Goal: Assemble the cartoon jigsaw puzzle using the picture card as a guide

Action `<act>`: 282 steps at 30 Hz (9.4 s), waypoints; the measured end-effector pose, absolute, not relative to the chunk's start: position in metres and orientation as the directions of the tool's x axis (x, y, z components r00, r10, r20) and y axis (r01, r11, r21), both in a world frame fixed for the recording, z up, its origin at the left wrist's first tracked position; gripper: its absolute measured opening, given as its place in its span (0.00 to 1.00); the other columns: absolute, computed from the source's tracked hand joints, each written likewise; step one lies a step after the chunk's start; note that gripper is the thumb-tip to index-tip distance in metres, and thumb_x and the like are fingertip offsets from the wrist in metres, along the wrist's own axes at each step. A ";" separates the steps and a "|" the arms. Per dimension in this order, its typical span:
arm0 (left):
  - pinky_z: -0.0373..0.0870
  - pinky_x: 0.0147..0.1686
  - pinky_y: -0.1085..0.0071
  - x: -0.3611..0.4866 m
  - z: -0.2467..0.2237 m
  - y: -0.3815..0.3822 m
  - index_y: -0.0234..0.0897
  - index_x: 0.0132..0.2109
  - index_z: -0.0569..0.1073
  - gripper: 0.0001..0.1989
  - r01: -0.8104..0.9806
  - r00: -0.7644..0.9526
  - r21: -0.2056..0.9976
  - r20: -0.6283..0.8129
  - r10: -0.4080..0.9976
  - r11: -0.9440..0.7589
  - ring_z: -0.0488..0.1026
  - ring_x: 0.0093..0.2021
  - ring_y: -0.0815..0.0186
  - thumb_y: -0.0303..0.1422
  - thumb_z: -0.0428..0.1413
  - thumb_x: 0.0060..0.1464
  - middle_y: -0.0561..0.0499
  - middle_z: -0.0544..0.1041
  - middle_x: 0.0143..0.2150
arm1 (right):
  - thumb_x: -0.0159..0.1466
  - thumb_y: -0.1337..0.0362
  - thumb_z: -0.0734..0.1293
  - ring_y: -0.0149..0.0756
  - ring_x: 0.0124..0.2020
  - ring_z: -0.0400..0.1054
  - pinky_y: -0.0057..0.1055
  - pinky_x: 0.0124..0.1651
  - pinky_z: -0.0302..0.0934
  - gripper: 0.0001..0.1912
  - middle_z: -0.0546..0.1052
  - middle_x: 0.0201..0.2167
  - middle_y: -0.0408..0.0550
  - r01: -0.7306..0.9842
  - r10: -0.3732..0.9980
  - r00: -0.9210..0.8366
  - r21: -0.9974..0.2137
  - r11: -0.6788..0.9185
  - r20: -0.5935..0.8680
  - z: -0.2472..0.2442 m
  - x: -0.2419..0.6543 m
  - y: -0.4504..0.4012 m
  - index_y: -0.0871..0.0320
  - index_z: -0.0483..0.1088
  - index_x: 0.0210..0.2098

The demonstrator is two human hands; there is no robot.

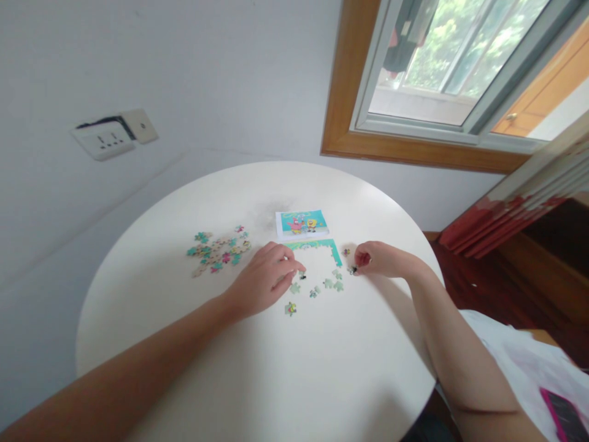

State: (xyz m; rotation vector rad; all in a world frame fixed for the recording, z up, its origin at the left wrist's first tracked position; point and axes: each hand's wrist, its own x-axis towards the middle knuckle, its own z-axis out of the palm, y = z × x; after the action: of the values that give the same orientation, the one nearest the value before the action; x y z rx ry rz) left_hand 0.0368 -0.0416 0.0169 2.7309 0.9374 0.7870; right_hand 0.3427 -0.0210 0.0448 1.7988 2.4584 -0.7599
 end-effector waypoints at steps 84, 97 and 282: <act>0.60 0.49 0.57 0.035 0.009 -0.039 0.41 0.37 0.75 0.05 0.744 0.515 0.218 0.415 0.750 -0.631 0.63 0.47 0.56 0.32 0.56 0.53 0.47 0.67 0.43 | 0.63 0.58 0.67 0.43 0.50 0.62 0.40 0.48 0.49 0.12 0.75 0.47 0.49 0.669 0.705 -0.667 -0.221 0.709 0.242 0.012 0.261 -0.034 0.51 0.75 0.46; 0.59 0.49 0.57 0.039 0.006 -0.040 0.42 0.37 0.76 0.04 0.749 0.526 0.242 0.348 0.776 -0.617 0.63 0.48 0.56 0.33 0.58 0.53 0.48 0.67 0.44 | 0.62 0.61 0.68 0.42 0.50 0.62 0.39 0.49 0.49 0.11 0.75 0.46 0.47 0.678 0.705 -0.657 -0.201 0.707 0.265 0.008 0.260 -0.033 0.51 0.75 0.44; 0.59 0.49 0.61 0.040 0.010 -0.038 0.44 0.43 0.78 0.12 0.623 0.640 0.280 0.355 0.682 -0.730 0.64 0.47 0.59 0.26 0.53 0.57 0.48 0.71 0.42 | 0.60 0.60 0.64 0.28 0.25 0.66 0.24 0.29 0.55 0.10 0.77 0.27 0.44 0.411 0.941 -0.335 -0.893 0.184 0.040 0.013 0.271 -0.030 0.60 0.73 0.33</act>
State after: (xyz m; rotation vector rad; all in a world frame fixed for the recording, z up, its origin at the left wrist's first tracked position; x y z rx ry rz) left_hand 0.0399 -0.0378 0.0102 2.7237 1.0894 0.6725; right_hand 0.2705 -0.0296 0.0135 1.9233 2.7989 -1.6725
